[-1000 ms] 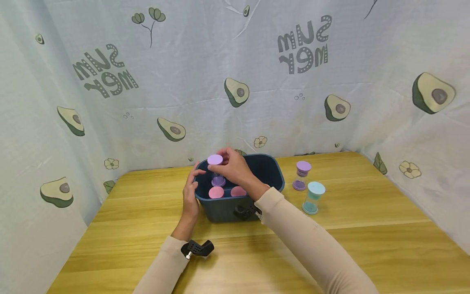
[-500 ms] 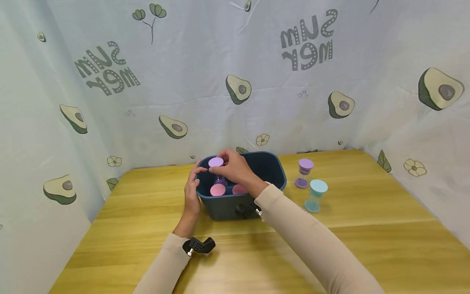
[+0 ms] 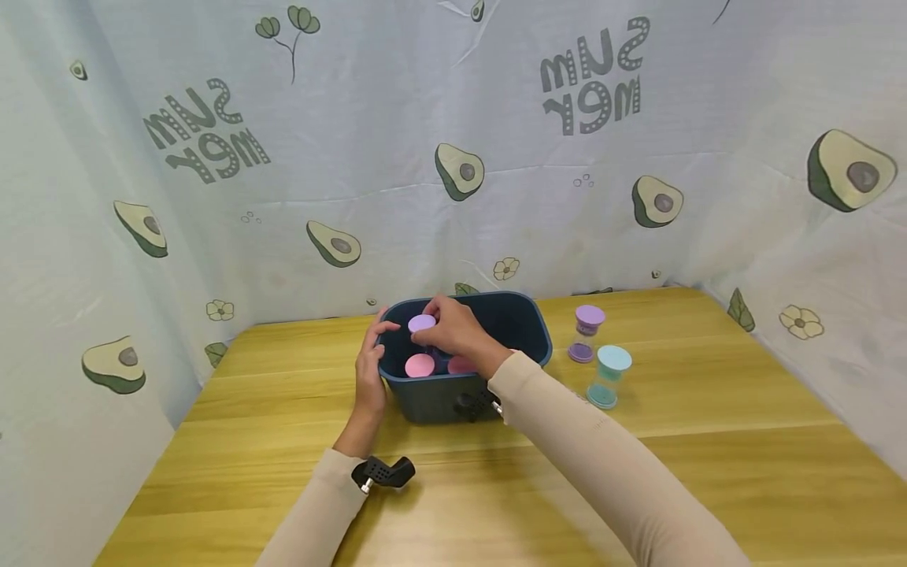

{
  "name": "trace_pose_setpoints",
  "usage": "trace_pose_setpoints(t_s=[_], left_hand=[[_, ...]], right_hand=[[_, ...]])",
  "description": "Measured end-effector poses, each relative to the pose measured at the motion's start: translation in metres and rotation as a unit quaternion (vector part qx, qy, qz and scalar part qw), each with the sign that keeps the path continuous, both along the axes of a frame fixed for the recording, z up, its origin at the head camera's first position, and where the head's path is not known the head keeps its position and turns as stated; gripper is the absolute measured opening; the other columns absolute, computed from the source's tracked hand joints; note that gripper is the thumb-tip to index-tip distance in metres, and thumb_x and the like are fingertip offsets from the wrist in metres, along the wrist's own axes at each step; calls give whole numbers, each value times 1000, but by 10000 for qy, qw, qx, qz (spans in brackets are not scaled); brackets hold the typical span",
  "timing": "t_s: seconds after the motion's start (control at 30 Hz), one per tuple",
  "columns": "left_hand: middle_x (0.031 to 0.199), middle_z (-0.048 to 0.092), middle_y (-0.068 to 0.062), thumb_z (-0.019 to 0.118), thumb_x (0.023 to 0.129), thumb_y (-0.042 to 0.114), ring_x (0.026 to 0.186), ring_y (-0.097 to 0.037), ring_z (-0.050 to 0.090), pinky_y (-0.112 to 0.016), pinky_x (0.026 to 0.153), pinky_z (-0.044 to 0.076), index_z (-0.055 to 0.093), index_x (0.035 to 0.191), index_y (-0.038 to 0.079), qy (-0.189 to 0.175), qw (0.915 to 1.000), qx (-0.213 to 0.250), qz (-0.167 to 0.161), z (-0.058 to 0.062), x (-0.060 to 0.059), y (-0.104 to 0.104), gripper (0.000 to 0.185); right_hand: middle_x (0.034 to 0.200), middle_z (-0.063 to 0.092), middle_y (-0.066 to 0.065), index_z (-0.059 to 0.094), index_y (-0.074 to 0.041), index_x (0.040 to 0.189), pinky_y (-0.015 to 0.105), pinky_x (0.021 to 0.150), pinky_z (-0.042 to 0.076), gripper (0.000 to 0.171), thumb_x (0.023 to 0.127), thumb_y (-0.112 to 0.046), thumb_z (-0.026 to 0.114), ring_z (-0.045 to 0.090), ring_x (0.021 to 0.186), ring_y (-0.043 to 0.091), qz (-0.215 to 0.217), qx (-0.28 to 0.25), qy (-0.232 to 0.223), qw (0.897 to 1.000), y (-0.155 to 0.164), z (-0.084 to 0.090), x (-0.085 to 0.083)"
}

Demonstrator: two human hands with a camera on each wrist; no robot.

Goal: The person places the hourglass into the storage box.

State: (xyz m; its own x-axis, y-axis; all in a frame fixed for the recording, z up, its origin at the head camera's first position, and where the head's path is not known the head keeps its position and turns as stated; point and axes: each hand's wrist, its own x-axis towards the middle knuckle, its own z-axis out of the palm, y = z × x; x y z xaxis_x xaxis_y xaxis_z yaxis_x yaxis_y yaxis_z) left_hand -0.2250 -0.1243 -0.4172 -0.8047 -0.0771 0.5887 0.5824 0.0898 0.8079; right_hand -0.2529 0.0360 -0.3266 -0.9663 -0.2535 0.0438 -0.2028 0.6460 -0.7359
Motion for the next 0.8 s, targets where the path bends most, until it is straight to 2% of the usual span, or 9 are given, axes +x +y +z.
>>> trace_pose_setpoints(t_s=[0.1, 0.2, 0.27, 0.33, 0.43, 0.8], left_hand=[[153, 33, -16, 29, 91, 4, 143, -32, 26, -56, 114, 16, 56, 119, -6, -56, 9999, -11, -84, 3, 1, 0, 40], [151, 33, -22, 29, 90, 1, 142, -36, 26, -57, 114, 17, 54, 117, -10, -123, 9998, -34, -124, 20, 13, 1, 39], [151, 34, -22, 29, 90, 1, 142, -35, 27, -57, 113, 18, 54, 117, -10, -169, 9998, -41, -92, 22, 13, 2, 39], [151, 34, -21, 29, 90, 2, 142, -34, 26, -57, 113, 18, 54, 117, -10, -163, 9998, -28, -97, 19, 12, 2, 39], [153, 33, -17, 28, 91, 4, 143, -31, 25, -57, 114, 16, 55, 119, -7, -117, 9999, -8, -81, 4, -1, 0, 40], [153, 37, -6, 31, 91, 15, 143, -25, 27, -57, 114, 16, 57, 117, 4, -20, 10000, 2, 45, 1, 2, 1, 38]], right_hand=[[103, 66, 11, 56, -4, 113, 33, 75, 54, 43, 79, -24, 77, 61, 88, 23, -35, 87, -127, 9999, 0, 0, -1], [104, 66, 12, 56, -4, 113, 33, 78, 54, 43, 80, -23, 76, 61, 88, 22, -44, 145, -225, 9996, 0, 1, -2], [105, 66, 12, 56, -4, 113, 34, 79, 54, 43, 80, -23, 76, 61, 89, 23, -46, 193, -277, 9994, 0, 1, -2], [106, 66, 12, 57, -4, 113, 34, 80, 54, 43, 80, -23, 76, 61, 89, 23, -68, 220, -331, 9992, 0, 1, -1], [106, 65, 12, 57, -4, 113, 34, 81, 54, 42, 80, -23, 76, 61, 89, 23, -81, 320, -378, 9987, 0, 0, -1], [104, 64, 9, 59, -5, 111, 34, 80, 52, 41, 79, -23, 77, 60, 89, 22, -23, 581, -449, 9973, -1, -5, -4]])
